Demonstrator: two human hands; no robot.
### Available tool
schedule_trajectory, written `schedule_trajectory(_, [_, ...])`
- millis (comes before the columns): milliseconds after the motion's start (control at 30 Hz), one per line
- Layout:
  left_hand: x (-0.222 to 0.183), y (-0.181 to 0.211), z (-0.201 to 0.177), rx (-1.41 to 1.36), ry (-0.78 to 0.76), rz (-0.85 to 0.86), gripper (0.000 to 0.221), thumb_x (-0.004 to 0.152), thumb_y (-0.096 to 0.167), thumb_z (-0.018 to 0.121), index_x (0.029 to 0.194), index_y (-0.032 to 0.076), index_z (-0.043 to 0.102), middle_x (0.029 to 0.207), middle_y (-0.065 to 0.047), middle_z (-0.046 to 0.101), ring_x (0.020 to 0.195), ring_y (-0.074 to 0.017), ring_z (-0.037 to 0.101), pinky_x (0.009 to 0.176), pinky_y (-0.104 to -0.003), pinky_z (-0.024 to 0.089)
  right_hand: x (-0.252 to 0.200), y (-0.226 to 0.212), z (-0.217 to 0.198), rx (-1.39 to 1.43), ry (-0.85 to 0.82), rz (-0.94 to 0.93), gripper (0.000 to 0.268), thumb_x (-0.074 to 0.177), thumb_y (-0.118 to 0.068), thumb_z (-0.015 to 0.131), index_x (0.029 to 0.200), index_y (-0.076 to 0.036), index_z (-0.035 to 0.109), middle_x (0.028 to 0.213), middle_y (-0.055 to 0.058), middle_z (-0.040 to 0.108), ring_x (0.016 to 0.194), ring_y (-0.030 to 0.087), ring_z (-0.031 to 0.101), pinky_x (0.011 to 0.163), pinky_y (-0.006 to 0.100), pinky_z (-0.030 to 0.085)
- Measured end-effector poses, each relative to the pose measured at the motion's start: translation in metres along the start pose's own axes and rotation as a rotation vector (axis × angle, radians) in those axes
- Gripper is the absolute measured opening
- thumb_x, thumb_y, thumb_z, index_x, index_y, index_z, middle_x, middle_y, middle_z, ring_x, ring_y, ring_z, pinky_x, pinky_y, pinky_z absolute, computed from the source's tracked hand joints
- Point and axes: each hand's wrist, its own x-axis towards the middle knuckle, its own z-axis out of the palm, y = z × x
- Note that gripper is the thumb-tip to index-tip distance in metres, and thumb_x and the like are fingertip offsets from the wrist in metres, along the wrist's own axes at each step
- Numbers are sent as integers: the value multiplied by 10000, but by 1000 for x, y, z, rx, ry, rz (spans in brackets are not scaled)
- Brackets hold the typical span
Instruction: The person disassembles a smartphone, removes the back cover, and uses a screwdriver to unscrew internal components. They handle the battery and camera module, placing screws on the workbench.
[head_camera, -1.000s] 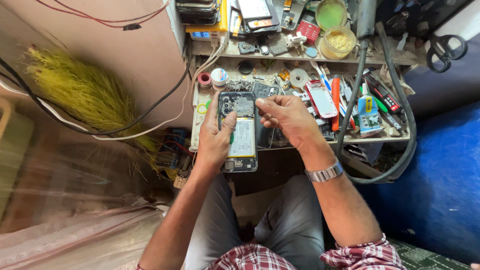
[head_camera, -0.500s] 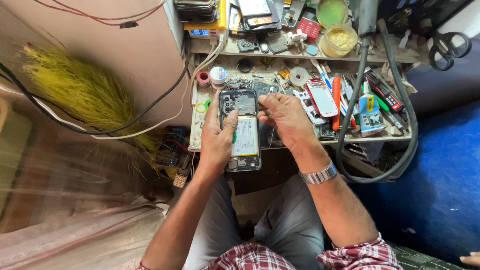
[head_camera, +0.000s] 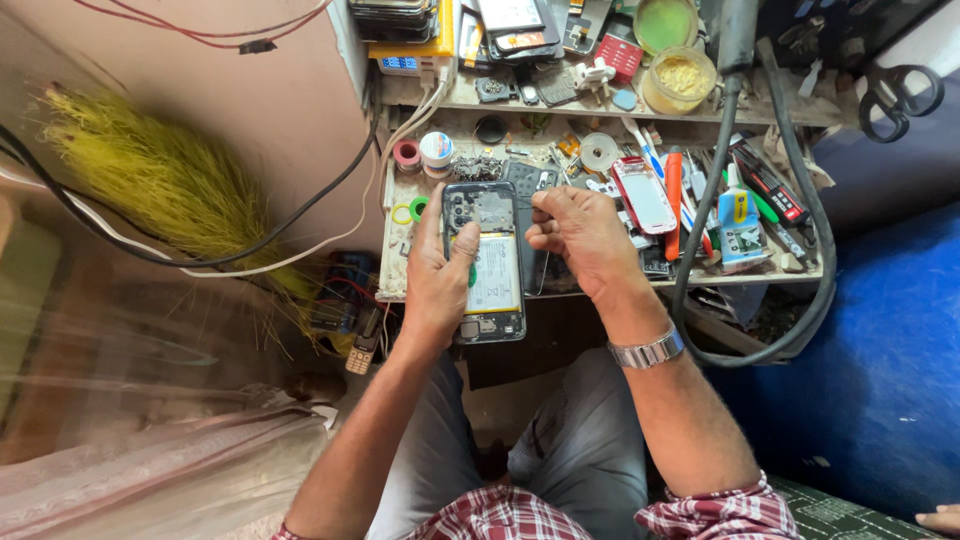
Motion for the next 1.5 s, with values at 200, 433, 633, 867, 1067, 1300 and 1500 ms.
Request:
schedule_trajectory(200, [6, -2, -11, -304, 31, -60, 601, 1042, 160, 600, 1565, 0, 349, 1374, -93, 591, 1204, -138, 568, 1048, -289, 472, -3, -10, -4, -76, 40, -51, 198, 974, -170, 704, 865, -10, 665, 741, 48, 679, 588, 109, 671, 538, 218, 559])
schedule_trajectory(433, [-1, 9, -17, -136, 13, -11, 582, 1054, 149, 605, 1561, -8, 366, 1370, -100, 600, 1214, -137, 572, 1066, -281, 463, -11, -25, 15, -628, 137, -142, 231, 946, -193, 717, 908, 35, 728, 681, 52, 696, 521, 113, 668, 491, 249, 544])
schedule_trajectory(633, [-10, 18, -22, -185, 12, -30, 576, 1055, 145, 594, 1559, -10, 363, 1373, -98, 600, 1212, -130, 569, 1065, -275, 460, -13, -33, 18, -966, 219, -176, 246, 966, -204, 686, 975, 34, 750, 691, 63, 729, 523, 103, 695, 518, 270, 561])
schedule_trajectory(867, [-23, 28, -32, -201, 15, -42, 586, 1051, 117, 591, 1575, -3, 358, 1368, -90, 616, 1198, -117, 583, 1049, -262, 472, -19, -45, -6, -444, -57, -248, 353, 989, 9, 508, 1314, 42, 640, 1071, 115, 710, 891, 152, 747, 844, 270, 649])
schedule_trajectory(1067, [-45, 25, -44, -285, -11, -118, 555, 1048, 96, 574, 1559, -2, 382, 1343, -92, 632, 1175, -119, 595, 1027, -260, 481, -41, -71, -25, -386, 49, -331, 306, 1003, 26, 585, 1306, 38, 632, 1083, 124, 743, 985, 172, 755, 866, 265, 641])
schedule_trajectory(1300, [-76, 19, -61, -213, -19, -164, 537, 1022, 47, 554, 1536, -10, 410, 1313, -99, 649, 1151, -130, 616, 1024, -264, 478, -59, -100, -59, -363, 226, -474, 137, 1006, -20, 682, 1136, 22, 698, 1011, 72, 758, 924, 141, 755, 801, 264, 639])
schedule_trajectory(1500, [-87, 32, -68, -285, 39, -405, 619, 980, 64, 548, 1576, 47, 380, 1286, -118, 668, 1045, -153, 647, 870, -307, 534, -14, -165, -119, -639, 573, -830, 85, 998, -23, 759, 1080, -9, 777, 938, 53, 750, 728, 81, 664, 651, 227, 559])
